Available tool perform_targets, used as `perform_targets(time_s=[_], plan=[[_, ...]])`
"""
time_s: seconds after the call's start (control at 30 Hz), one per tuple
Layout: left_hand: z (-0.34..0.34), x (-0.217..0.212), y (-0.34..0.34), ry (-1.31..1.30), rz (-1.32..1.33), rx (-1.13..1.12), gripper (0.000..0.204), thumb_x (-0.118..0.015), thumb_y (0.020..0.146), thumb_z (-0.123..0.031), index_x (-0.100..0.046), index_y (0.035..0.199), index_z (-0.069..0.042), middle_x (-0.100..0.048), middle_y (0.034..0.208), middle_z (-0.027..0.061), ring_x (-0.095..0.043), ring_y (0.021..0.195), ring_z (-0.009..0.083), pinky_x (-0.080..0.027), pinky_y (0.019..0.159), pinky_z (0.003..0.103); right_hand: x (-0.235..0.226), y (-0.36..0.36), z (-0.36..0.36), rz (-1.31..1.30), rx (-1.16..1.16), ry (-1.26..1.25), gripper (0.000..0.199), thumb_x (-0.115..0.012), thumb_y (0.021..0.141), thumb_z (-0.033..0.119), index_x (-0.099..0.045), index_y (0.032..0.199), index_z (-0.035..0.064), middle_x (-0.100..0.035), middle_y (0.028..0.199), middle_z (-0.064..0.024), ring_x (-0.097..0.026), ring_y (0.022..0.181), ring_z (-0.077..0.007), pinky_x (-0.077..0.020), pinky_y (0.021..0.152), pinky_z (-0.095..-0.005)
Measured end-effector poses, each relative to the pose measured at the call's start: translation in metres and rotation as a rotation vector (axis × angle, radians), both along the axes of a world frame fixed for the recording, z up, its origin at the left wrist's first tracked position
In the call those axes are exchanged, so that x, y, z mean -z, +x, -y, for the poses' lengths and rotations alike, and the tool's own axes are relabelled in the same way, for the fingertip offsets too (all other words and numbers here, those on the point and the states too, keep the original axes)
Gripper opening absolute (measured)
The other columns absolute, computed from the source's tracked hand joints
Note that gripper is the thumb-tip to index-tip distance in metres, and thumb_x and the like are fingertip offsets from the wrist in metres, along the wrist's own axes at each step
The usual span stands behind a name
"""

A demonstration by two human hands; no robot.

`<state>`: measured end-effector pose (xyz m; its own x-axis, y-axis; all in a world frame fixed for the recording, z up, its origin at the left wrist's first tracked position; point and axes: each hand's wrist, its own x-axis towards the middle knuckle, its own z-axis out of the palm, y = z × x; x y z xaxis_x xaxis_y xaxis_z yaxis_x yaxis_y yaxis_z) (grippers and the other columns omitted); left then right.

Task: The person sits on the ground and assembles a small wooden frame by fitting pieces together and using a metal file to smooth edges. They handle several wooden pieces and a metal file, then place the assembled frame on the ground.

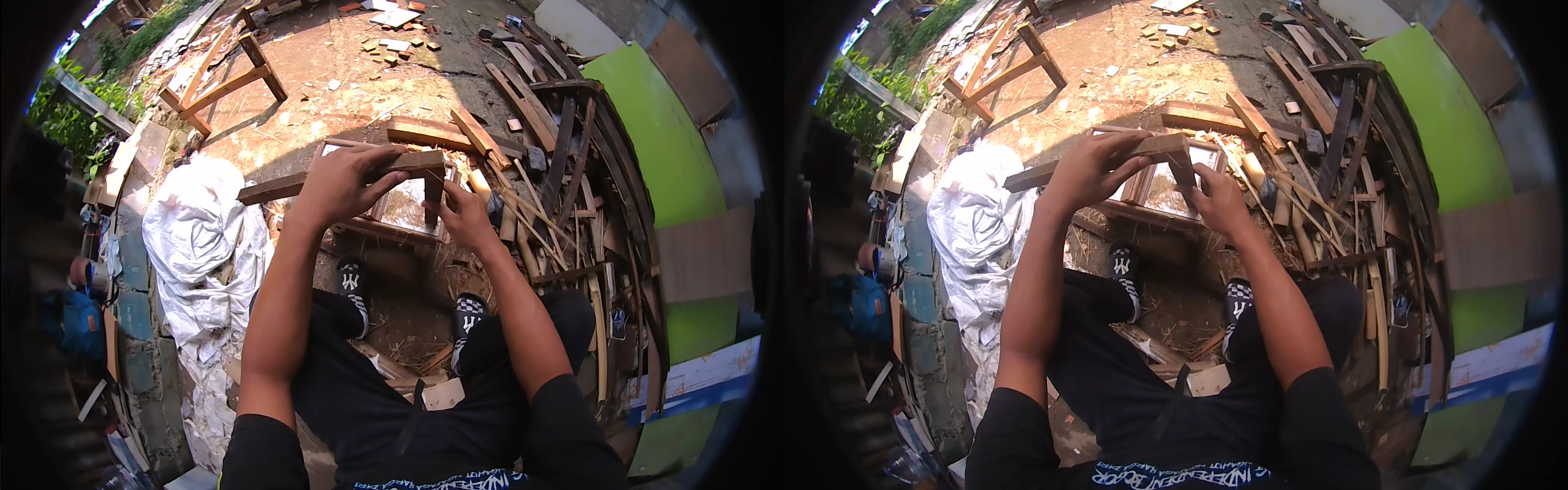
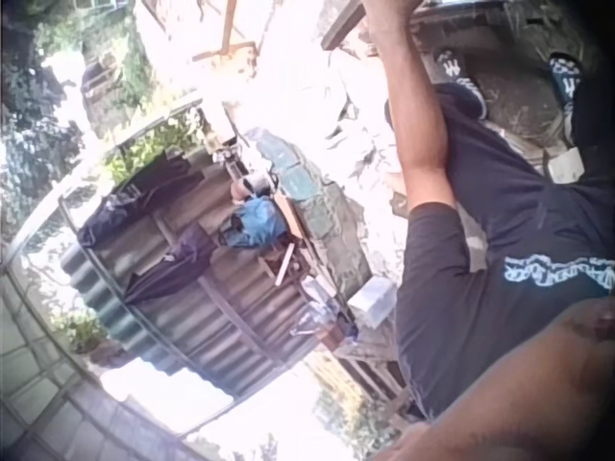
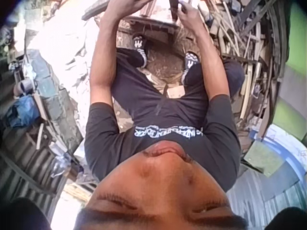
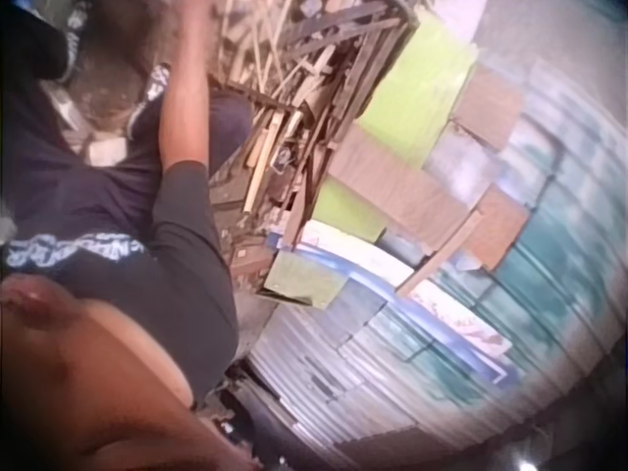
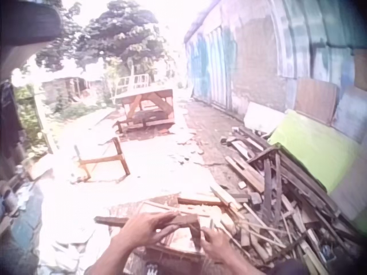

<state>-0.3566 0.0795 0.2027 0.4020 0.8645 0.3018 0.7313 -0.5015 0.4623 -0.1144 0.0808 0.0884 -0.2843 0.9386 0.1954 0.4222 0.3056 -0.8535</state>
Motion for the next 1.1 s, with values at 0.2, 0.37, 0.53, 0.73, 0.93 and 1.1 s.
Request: perform_targets(time_s=[0.2,0.37,0.53,0.73,0.93,1.1], plan=[[0.004,-0.017,0.006,0.086,-0.221,-0.083,0.037,-0.071,0.093,-0.044,-0.076,0.117,-0.016,-0.076,0.102,0.0091,-0.072,0.084,0.0313,-0.058,0.074,0.042,0.005,0.001,-0.005,0.0,-0.003,-0.018,0.034,-0.073,0.091,0.021,-0.068,0.122,0.0075,-0.074,0.099,-0.0208,-0.072,0.094,-0.0377,-0.0546,0.082,-0.044],[-0.001,-0.026,0.008,0.132,-0.234,-0.069,0.036,-0.071,0.093,-0.043,-0.076,0.115,-0.015,-0.076,0.091,0.0116,-0.072,0.08,0.0331,-0.057,0.073,0.043,0.005,0.0,-0.014,0.036,0.015,0.036,0.033,-0.07,0.092,0.016,-0.068,0.123,0.0052,-0.074,0.101,-0.0213,-0.071,0.096,-0.039,-0.0549,0.085,-0.0447],[-0.003,-0.02,0.011,0.137,-0.233,-0.054,0.036,-0.07,0.094,-0.043,-0.075,0.115,-0.015,-0.075,0.088,0.0118,-0.072,0.077,0.0335,-0.057,0.07,0.043,-0.003,0.003,-0.013,0.011,-0.008,-0.023,0.033,-0.071,0.092,0.018,-0.068,0.122,0.006,-0.074,0.1,-0.0204,-0.072,0.094,-0.0358,-0.0546,0.085,-0.0441],[-0.013,-0.03,0.01,0.192,-0.39,-0.036,0.034,-0.07,0.094,-0.042,-0.074,0.116,-0.016,-0.075,0.085,0.0107,-0.072,0.075,0.0331,-0.056,0.066,0.043,0.002,0.002,-0.02,-0.008,0.009,-0.076,0.035,-0.073,0.093,0.028,-0.07,0.122,0.0097,-0.075,0.099,-0.0195,-0.072,0.092,-0.035,-0.0544,0.082,-0.0442],[-0.016,-0.015,0.011,0.202,-0.294,-0.051,0.036,-0.07,0.094,-0.043,-0.074,0.118,-0.017,-0.076,0.091,0.0114,-0.073,0.078,0.0331,-0.058,0.069,0.044,-0.001,0.002,-0.026,0.026,0.035,-0.065,0.037,-0.074,0.092,0.032,-0.07,0.122,0.0095,-0.075,0.097,-0.0189,-0.072,0.09,-0.034,-0.0543,0.082,-0.0434],[-0.019,-0.013,0.01,0.221,-0.289,-0.062,0.035,-0.069,0.094,-0.043,-0.074,0.118,-0.016,-0.077,0.092,0.0106,-0.073,0.079,0.0325,-0.058,0.069,0.044,0.002,0.0,-0.026,0.007,0.031,-0.074,0.039,-0.075,0.092,0.035,-0.071,0.121,0.009,-0.075,0.096,-0.0192,-0.072,0.09,-0.0349,-0.0544,0.082,-0.044]])
